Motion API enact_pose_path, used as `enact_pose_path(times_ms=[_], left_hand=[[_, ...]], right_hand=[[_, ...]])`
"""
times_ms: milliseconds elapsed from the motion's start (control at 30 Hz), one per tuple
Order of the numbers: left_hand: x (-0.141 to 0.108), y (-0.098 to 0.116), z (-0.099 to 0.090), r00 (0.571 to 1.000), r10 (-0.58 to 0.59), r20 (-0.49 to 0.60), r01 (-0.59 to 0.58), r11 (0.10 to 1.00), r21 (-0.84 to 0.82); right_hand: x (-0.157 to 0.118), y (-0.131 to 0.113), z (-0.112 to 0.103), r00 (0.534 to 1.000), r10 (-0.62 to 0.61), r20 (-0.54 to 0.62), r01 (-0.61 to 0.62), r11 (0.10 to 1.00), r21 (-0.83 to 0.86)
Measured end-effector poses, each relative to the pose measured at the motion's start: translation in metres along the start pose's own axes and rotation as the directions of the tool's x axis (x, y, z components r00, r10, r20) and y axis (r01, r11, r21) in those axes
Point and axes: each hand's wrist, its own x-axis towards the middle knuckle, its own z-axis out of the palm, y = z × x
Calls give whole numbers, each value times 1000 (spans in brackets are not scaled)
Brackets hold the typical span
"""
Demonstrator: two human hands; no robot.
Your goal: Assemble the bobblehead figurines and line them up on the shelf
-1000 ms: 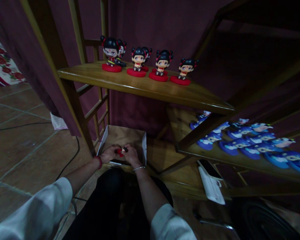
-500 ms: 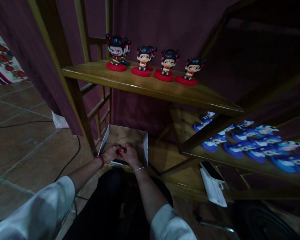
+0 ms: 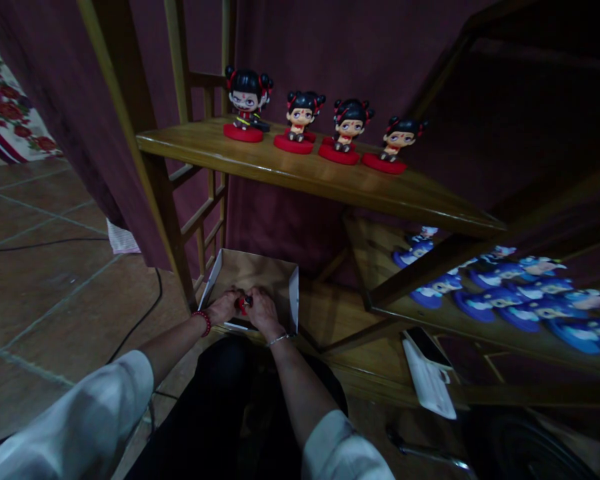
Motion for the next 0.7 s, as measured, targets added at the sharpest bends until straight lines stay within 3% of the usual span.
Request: enact_pose_path(times_ms=[400, 700], left_hand=[[-1, -2, 2, 996, 58, -61, -56, 998, 35], [0, -3, 3, 998, 34, -56, -31, 999, 44]], right_hand=[[0, -1, 3, 1000, -3, -1, 3, 999, -46], [-2, -6, -1, 1000, -10, 28, 12, 996, -84]])
